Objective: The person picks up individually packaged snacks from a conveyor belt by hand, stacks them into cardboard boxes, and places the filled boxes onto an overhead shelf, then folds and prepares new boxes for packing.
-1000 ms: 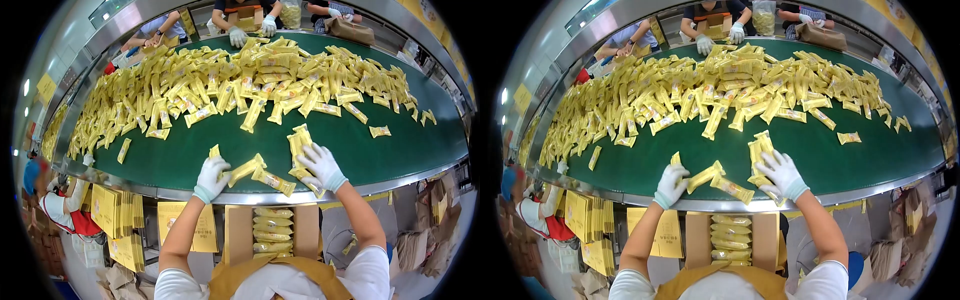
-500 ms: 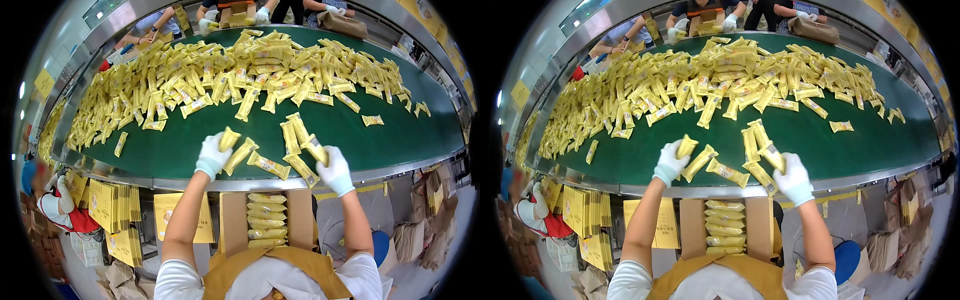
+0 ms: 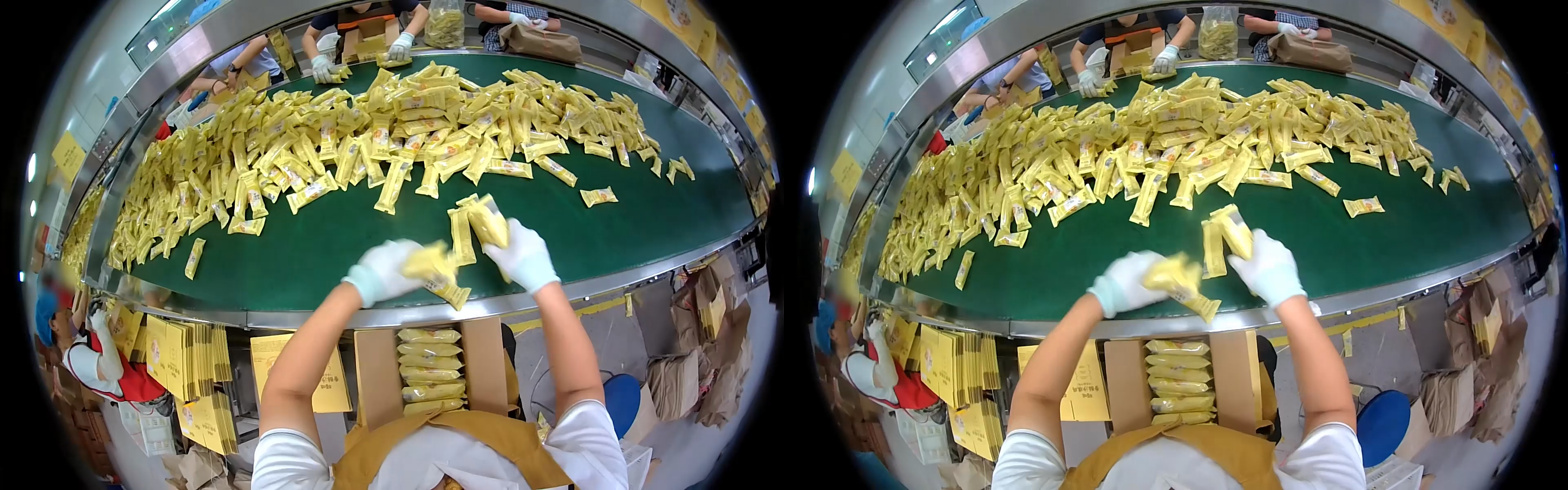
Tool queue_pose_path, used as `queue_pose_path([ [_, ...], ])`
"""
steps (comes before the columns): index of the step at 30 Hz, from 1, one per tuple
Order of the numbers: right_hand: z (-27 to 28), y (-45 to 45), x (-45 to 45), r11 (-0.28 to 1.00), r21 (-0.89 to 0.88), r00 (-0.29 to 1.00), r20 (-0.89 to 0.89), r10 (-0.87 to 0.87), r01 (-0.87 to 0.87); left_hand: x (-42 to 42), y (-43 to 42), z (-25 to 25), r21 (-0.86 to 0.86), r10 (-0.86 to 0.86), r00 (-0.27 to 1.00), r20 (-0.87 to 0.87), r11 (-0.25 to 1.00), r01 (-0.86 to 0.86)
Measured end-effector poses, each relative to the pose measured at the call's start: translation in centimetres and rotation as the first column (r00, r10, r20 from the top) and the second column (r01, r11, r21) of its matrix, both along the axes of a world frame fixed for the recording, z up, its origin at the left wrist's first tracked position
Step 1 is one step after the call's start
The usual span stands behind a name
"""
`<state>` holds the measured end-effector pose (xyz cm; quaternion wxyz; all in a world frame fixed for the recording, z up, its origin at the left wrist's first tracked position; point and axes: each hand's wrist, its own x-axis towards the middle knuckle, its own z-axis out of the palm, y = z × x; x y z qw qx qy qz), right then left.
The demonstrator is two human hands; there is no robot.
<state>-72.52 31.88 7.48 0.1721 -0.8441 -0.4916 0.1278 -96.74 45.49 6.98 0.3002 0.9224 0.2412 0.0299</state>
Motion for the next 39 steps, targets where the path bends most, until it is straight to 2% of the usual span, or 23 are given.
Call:
queue_pose_path([
  [1, -0.5, 1.6, -0.6, 1.000, 0.019, 1.000, 0.023, -0.019, 0.019, 1.3, -0.7, -1.0, 0.019, -0.154, 0.986, -0.066, 0.988, 0.156],
  [2, -1.5, 3.5, -1.3, 0.999, 0.040, 0.998, 0.045, -0.039, 0.037, 3.0, -1.2, -2.1, 0.034, -0.277, 0.939, -0.204, 0.956, 0.290],
  [3, -2.3, 5.1, -2.3, 0.999, 0.000, 0.996, 0.075, -0.045, 0.045, 3.4, -2.0, -3.8, 0.162, -0.323, 0.927, -0.193, 0.921, 0.355],
  [4, -3.7, 6.5, -2.9, 0.997, -0.076, 0.995, 0.097, -0.018, 0.026, 3.6, -2.2, -5.1, 0.197, -0.337, 0.933, -0.127, 0.913, 0.357],
  [6, -7.9, 8.4, -3.3, 0.985, -0.165, 0.986, 0.162, -0.023, 0.050, 3.4, -2.0, -5.5, 0.273, -0.351, 0.929, -0.121, 0.888, 0.371],
  [7, -8.5, 8.7, -3.4, 0.989, -0.146, 0.982, 0.189, 0.020, 0.008, 3.2, -1.7, -5.0, 0.258, -0.329, 0.924, -0.195, 0.891, 0.372],
  [9, -9.3, 8.7, -2.9, 0.989, -0.117, 0.961, 0.253, 0.112, -0.085, 2.8, -1.3, -4.3, 0.227, -0.278, 0.901, -0.332, 0.904, 0.362],
  [12, -9.9, 6.6, -1.8, 0.955, 0.014, 0.828, 0.503, 0.250, -0.297, -0.5, 1.5, -5.2, 0.335, -0.036, 0.956, -0.290, 0.932, 0.137],
  [14, -10.5, 4.6, -1.0, 0.924, 0.017, 0.751, 0.589, 0.300, -0.383, -3.9, 3.1, -7.6, 0.562, 0.084, 0.991, -0.108, 0.827, -0.009],
  [15, -10.7, 3.7, -0.7, 0.902, 0.035, 0.720, 0.616, 0.319, -0.430, -5.5, 3.5, -9.3, 0.671, 0.092, 0.995, -0.027, 0.740, -0.050],
  [16, -9.3, 2.9, -1.2, 0.877, 0.050, 0.687, 0.644, 0.338, -0.478, -5.8, 2.7, -9.0, 0.691, 0.065, 0.998, -0.012, 0.722, -0.039],
  [17, -7.8, 1.7, -1.7, 0.869, -0.034, 0.738, 0.512, 0.440, -0.494, -6.3, 2.0, -8.6, 0.711, 0.039, 0.999, 0.003, 0.702, -0.030],
  [19, -8.4, 0.7, -2.5, 0.871, 0.052, 0.744, 0.548, 0.384, -0.488, -6.9, 1.0, -8.8, 0.722, 0.026, 1.000, 0.012, 0.692, -0.026],
  [21, -9.3, 0.7, -2.1, 0.874, 0.091, 0.775, 0.513, 0.370, -0.478, -6.6, 1.2, -8.0, 0.590, 0.071, 0.995, -0.075, 0.807, -0.013],
  [22, -8.4, 1.2, -2.1, 0.904, -0.008, 0.808, 0.445, 0.386, -0.427, -6.3, 1.4, -7.0, 0.517, 0.087, 0.989, -0.121, 0.856, -0.012],
  [24, -6.3, 2.3, -1.9, 0.917, -0.221, 0.870, 0.303, 0.389, -0.333, -5.2, 1.7, -4.9, 0.479, 0.136, 0.945, -0.297, 0.878, 0.024],
  [25, -6.8, 2.7, -1.7, 0.911, -0.250, 0.856, 0.331, 0.398, -0.327, -4.6, 1.8, -3.8, 0.441, 0.139, 0.927, -0.348, 0.897, 0.031],
  [26, -7.1, 2.6, -1.6, 0.904, -0.238, 0.831, 0.364, 0.422, -0.355, -4.4, 1.7, -3.3, 0.403, 0.141, 0.907, -0.398, 0.914, 0.035],
  [28, -7.2, 2.4, -1.6, 0.889, -0.211, 0.777, 0.431, 0.458, -0.407, -5.4, 1.7, -6.1, 0.531, 0.144, 0.952, -0.269, 0.847, 0.022],
  [30, -7.8, 1.7, -1.6, 0.874, -0.154, 0.776, 0.408, 0.481, -0.461, -6.2, 1.0, -7.1, 0.651, 0.126, 0.980, -0.157, 0.759, 0.007],
  [34, -8.8, 0.5, -2.0, 0.870, -0.039, 0.763, 0.462, 0.452, -0.491, -6.6, -0.1, -5.7, 0.482, 0.123, 0.951, -0.285, 0.876, 0.031],
  [37, -9.1, 0.5, -1.8, 0.872, 0.033, 0.804, 0.405, 0.436, -0.489, -6.9, -0.4, -6.3, 0.565, 0.142, 0.961, -0.238, 0.825, 0.018],
  [39, -8.9, -0.1, -1.5, 0.867, 0.163, 0.854, 0.329, 0.403, -0.471, -7.1, -0.4, -6.4, 0.571, 0.149, 0.962, -0.229, 0.821, 0.009],
])
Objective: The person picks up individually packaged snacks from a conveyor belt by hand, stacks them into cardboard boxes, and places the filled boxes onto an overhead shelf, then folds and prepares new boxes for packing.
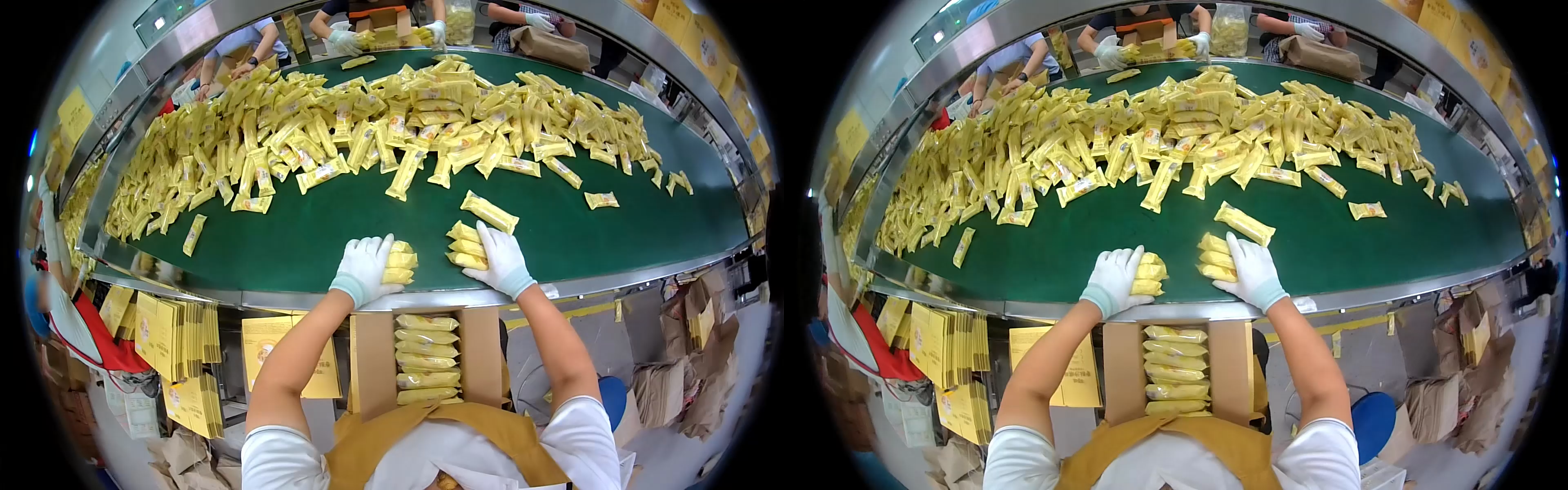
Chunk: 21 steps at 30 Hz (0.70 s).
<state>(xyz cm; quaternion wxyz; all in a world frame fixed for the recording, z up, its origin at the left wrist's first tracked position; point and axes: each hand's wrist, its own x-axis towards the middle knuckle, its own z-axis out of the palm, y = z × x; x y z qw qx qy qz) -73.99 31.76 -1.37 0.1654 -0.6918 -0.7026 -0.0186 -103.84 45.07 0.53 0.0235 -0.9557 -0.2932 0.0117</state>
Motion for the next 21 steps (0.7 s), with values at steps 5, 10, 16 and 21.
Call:
queue_pose_path([
  [5, 2.1, -2.5, -0.7, 0.988, 0.139, 0.979, -0.203, -0.030, 0.059, 0.0, 0.0, 0.2, -0.031, 0.016, 1.000, 0.001, 0.999, -0.016],
  [10, 2.5, -3.0, -0.1, 0.997, 0.015, 0.993, -0.083, -0.080, 0.082, 0.0, 0.2, -0.1, -0.023, 0.012, 1.000, -0.008, 1.000, -0.012],
  [16, 1.0, -2.2, -1.5, 0.985, 0.008, 0.985, 0.014, -0.171, 0.171, -0.1, 0.2, 0.3, -0.031, 0.018, 1.000, -0.021, 0.999, -0.018],
  [21, 1.5, -1.1, -2.1, 0.976, -0.030, 0.976, 0.047, -0.214, 0.215, -0.3, 0.3, 0.2, -0.026, 0.023, 1.000, -0.005, 0.999, -0.023],
])
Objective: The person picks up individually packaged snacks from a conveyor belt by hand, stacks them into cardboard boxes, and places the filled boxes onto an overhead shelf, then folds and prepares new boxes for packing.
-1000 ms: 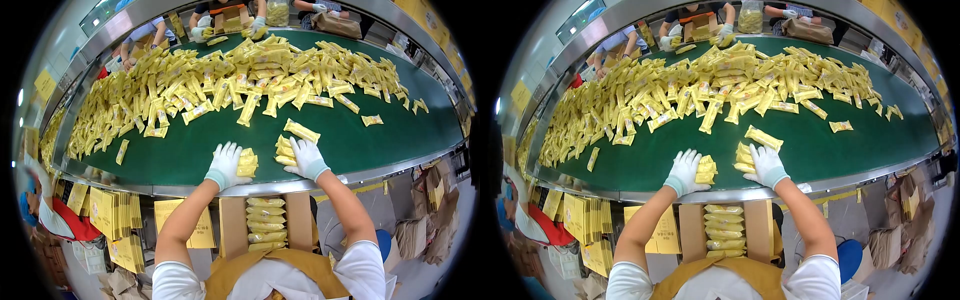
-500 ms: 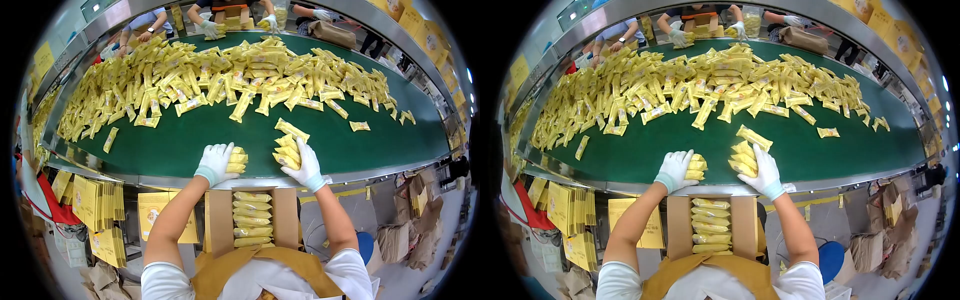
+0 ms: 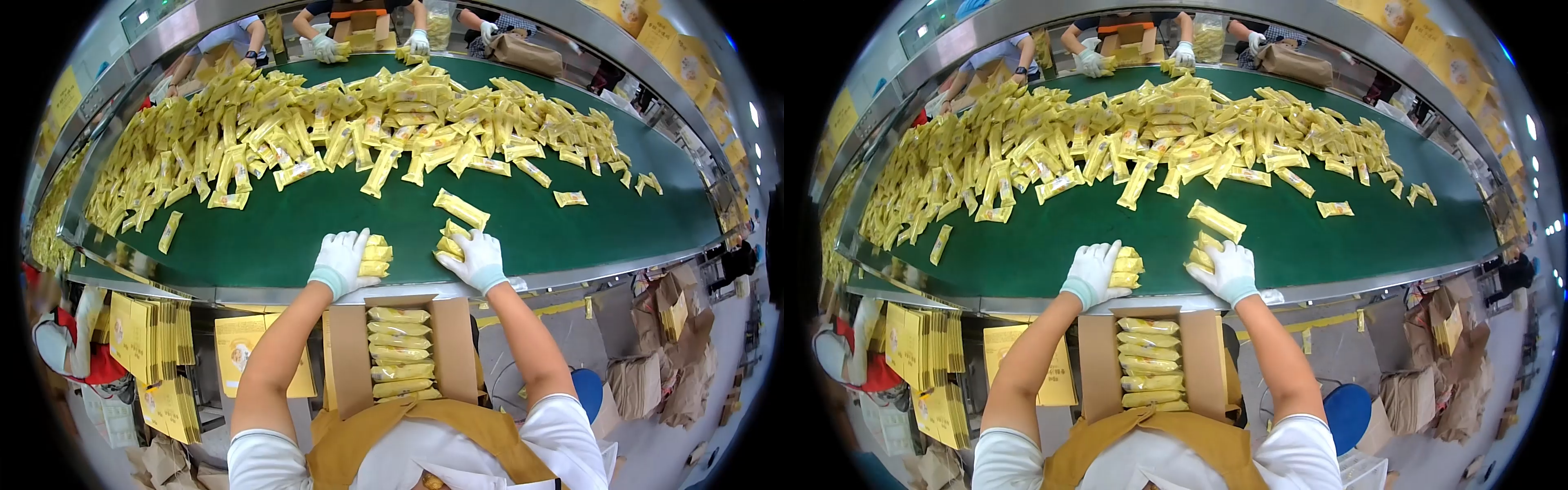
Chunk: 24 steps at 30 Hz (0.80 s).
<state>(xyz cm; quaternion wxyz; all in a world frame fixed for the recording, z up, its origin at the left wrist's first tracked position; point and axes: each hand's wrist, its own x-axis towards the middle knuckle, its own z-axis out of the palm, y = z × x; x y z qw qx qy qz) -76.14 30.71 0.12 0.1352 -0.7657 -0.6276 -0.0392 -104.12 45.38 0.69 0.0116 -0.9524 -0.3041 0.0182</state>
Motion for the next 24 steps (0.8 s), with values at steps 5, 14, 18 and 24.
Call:
queue_pose_path([
  [5, -1.3, -0.1, 2.1, 0.940, 0.327, 0.994, -0.078, -0.079, 0.100, 0.1, -0.2, 0.9, -0.047, 0.009, 0.999, 0.032, 0.999, -0.008],
  [14, -4.6, -13.1, 13.3, 0.136, 0.519, 0.533, -0.783, -0.320, 0.844, 0.2, 1.0, -2.0, -0.074, -0.029, 0.994, 0.105, 0.997, 0.037],
  [18, -10.2, -36.5, 14.6, 0.229, 0.004, 0.013, -0.999, -0.039, 0.974, 0.2, 1.4, -3.0, -0.042, -0.023, 0.994, 0.103, 0.999, 0.027],
  [24, -15.3, -74.3, 2.0, -0.725, 0.164, 0.033, -0.981, -0.192, 0.669, 0.1, 1.3, -3.3, -0.018, -0.038, 0.994, 0.105, 0.999, 0.040],
])
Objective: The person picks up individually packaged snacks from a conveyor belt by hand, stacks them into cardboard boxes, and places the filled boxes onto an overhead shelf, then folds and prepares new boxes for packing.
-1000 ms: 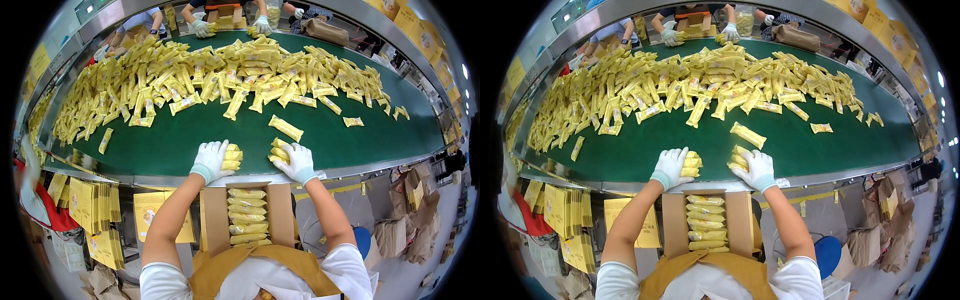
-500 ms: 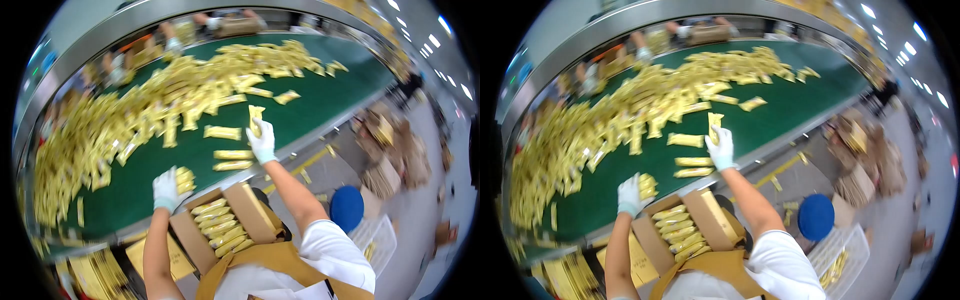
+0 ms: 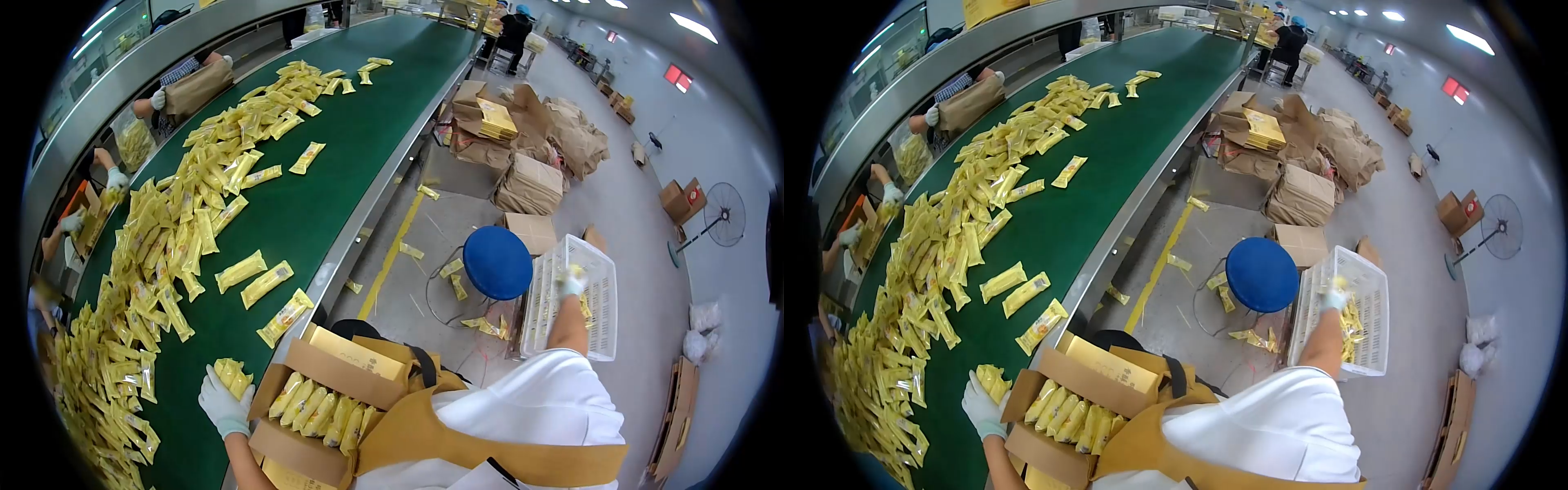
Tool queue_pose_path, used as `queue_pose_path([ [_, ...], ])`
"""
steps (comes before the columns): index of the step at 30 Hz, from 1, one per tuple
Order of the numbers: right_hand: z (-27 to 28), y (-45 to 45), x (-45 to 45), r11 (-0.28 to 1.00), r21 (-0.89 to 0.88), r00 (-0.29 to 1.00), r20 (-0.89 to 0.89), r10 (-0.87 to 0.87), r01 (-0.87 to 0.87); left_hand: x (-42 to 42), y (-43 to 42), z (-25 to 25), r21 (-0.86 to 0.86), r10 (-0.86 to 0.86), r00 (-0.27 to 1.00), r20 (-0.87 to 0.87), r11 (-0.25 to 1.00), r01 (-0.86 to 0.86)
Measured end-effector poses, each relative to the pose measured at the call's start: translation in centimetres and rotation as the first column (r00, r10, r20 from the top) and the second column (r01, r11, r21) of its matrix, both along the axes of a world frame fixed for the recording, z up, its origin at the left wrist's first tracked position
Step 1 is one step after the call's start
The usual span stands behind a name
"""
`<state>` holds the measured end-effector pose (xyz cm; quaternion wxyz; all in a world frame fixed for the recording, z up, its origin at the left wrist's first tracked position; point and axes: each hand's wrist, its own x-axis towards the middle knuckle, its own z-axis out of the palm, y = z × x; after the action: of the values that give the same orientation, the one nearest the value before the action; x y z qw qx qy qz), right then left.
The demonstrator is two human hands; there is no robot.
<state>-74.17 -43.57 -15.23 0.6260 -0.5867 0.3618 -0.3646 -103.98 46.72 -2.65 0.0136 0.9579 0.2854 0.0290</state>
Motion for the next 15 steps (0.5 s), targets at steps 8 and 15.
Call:
queue_pose_path([
  [8, -0.1, 9.2, 3.5, 0.719, -0.529, 0.771, -0.636, 0.015, -0.450, 0.8, -1.3, 2.9, -0.061, -0.002, 0.999, -0.037, 0.998, -0.001],
  [15, 19.0, 57.8, 0.3, -0.529, -0.690, -0.185, -0.511, 0.839, -0.493, 0.6, -1.1, 2.5, -0.022, 0.001, 0.999, -0.039, 1.000, -0.002],
])
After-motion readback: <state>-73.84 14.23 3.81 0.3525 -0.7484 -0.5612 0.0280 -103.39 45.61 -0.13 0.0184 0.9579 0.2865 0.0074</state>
